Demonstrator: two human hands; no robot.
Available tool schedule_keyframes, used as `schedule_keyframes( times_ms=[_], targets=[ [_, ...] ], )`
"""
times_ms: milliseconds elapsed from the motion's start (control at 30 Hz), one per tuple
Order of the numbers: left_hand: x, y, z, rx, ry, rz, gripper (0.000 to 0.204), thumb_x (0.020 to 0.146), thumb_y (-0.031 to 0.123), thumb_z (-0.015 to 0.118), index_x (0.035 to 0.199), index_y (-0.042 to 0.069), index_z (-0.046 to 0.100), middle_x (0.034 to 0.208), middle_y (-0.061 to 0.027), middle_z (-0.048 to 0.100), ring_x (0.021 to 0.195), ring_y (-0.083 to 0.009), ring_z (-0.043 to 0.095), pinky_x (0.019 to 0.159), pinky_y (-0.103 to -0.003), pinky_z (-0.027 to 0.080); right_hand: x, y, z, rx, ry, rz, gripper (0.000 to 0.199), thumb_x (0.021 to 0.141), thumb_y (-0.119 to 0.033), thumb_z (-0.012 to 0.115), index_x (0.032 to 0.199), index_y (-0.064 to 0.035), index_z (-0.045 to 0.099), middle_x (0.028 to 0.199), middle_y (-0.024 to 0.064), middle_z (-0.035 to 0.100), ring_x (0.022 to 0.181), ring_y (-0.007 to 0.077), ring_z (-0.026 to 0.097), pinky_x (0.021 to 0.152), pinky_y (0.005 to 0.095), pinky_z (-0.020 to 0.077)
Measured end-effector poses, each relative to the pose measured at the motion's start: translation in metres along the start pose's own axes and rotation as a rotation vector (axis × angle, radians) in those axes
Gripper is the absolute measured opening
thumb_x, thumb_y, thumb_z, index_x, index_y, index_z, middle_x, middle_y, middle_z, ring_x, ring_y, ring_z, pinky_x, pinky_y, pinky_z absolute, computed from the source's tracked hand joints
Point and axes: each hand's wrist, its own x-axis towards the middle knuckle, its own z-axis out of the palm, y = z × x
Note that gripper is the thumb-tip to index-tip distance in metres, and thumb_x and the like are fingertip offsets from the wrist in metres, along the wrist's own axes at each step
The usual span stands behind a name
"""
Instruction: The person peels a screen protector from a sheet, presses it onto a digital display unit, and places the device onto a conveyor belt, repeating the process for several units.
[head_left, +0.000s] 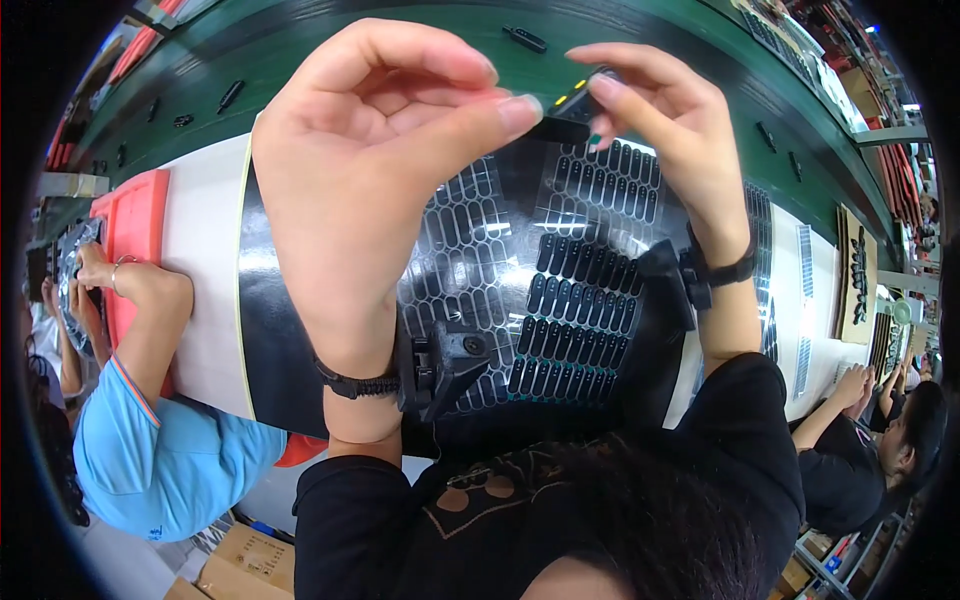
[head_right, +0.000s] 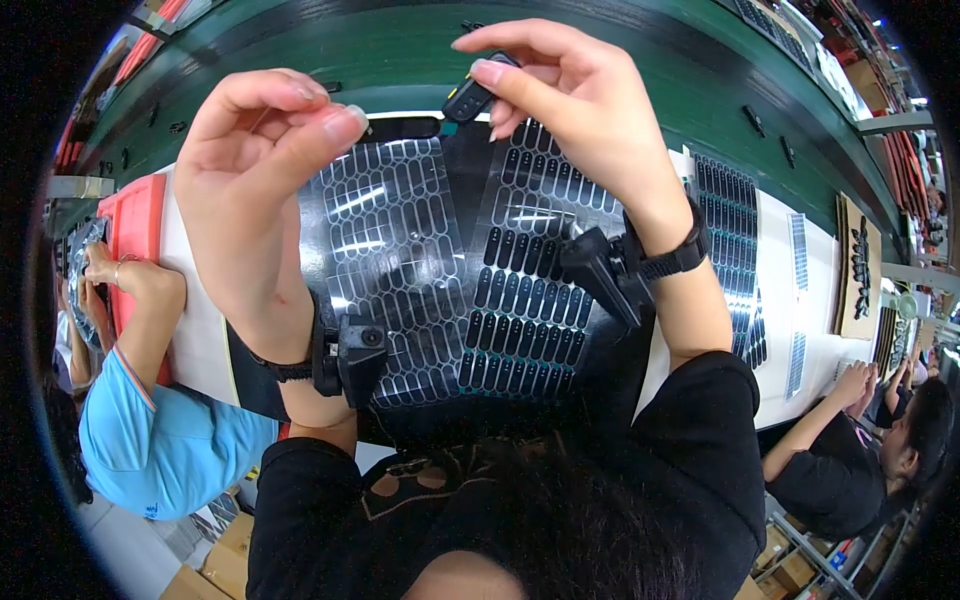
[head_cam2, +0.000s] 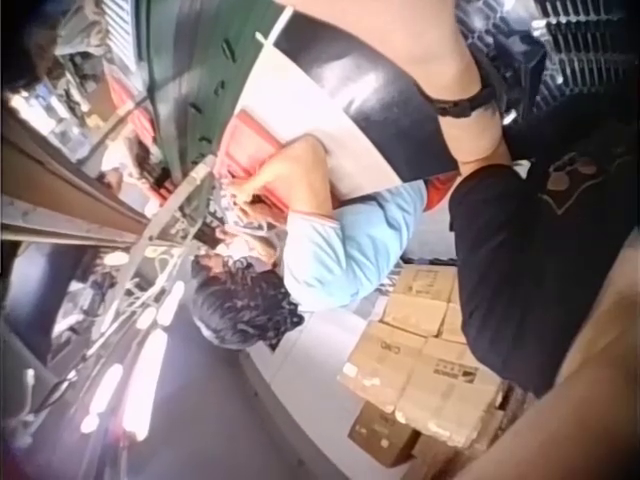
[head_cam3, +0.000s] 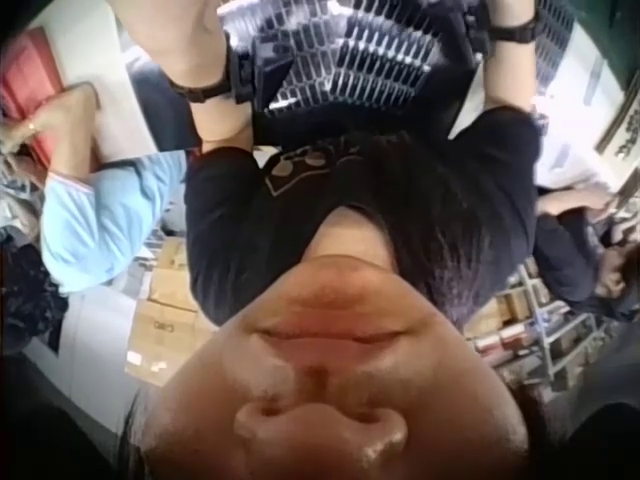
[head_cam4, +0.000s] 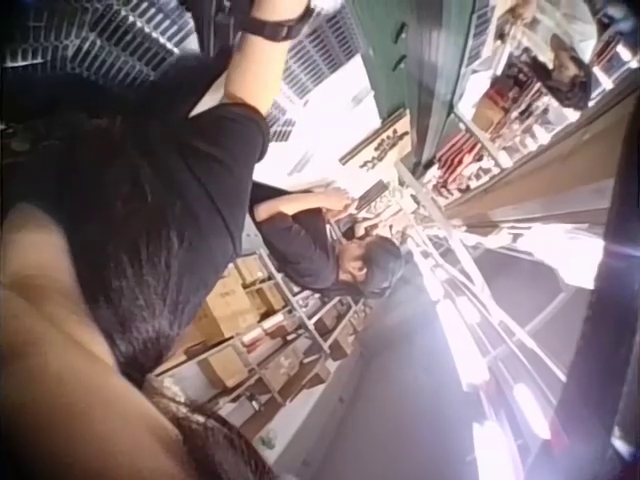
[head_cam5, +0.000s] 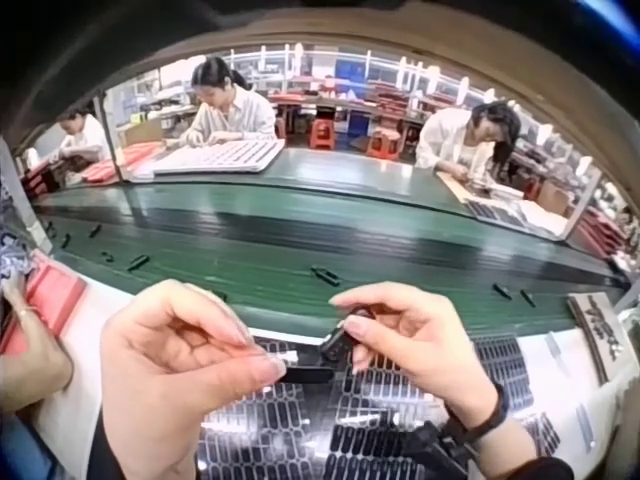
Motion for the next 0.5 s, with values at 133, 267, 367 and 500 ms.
schedule_keyframes(
  times_ms=[133, 267, 367, 500],
  targets=[
    [0.000, -0.001, -0.004, -0.102, -0.023, -0.018, 0.022, 0.066, -0.014, 0.055, 0.081, 0.000, 0.051, 0.081, -0.0078, 0.052, 0.074, -0.0139, 0.053, 0.070, -0.023, 0.044, -0.008, -0.008, 0.014, 0.164, 0.065, -0.103, 0.022, 0.076, -0.001, 0.054, 0.097, 0.0053, 0.053, 0.090, 0.0105, 0.057, 0.071, 0.0126, 0.058, 0.061, 0.0219, 0.0494],
    [-0.009, 0.000, 0.000, -0.297, -0.028, -0.018, 0.021, 0.067, -0.013, 0.053, 0.082, 0.002, 0.049, 0.082, -0.0071, 0.050, 0.075, -0.0134, 0.051, 0.071, -0.024, 0.042, -0.024, -0.016, 0.030, 0.003, 0.213, -0.266, 0.028, 0.070, 0.003, 0.062, 0.096, 0.0056, 0.054, 0.081, 0.0110, 0.060, 0.062, 0.0084, 0.058, 0.056, 0.0136, 0.0448],
    [-0.019, -0.002, 0.003, -0.396, -0.034, -0.004, 0.022, 0.067, -0.012, 0.052, 0.082, 0.003, 0.049, 0.083, -0.0067, 0.049, 0.076, -0.0131, 0.050, 0.072, -0.025, 0.040, -0.039, -0.027, 0.036, -0.144, 0.182, -0.299, 0.030, 0.066, 0.009, 0.061, 0.095, 0.0091, 0.052, 0.084, 0.0138, 0.059, 0.067, 0.0142, 0.059, 0.060, 0.0192, 0.0487],
    [-0.028, -0.006, 0.003, -0.357, -0.012, 0.027, 0.022, 0.066, -0.013, 0.053, 0.081, 0.002, 0.049, 0.082, -0.0072, 0.049, 0.075, -0.0138, 0.050, 0.071, -0.025, 0.042, -0.051, -0.029, 0.042, -0.260, 0.183, -0.363, 0.033, 0.062, 0.013, 0.063, 0.094, 0.0107, 0.052, 0.085, 0.0153, 0.058, 0.069, 0.0170, 0.060, 0.062, 0.0218, 0.0508]
  ],
)
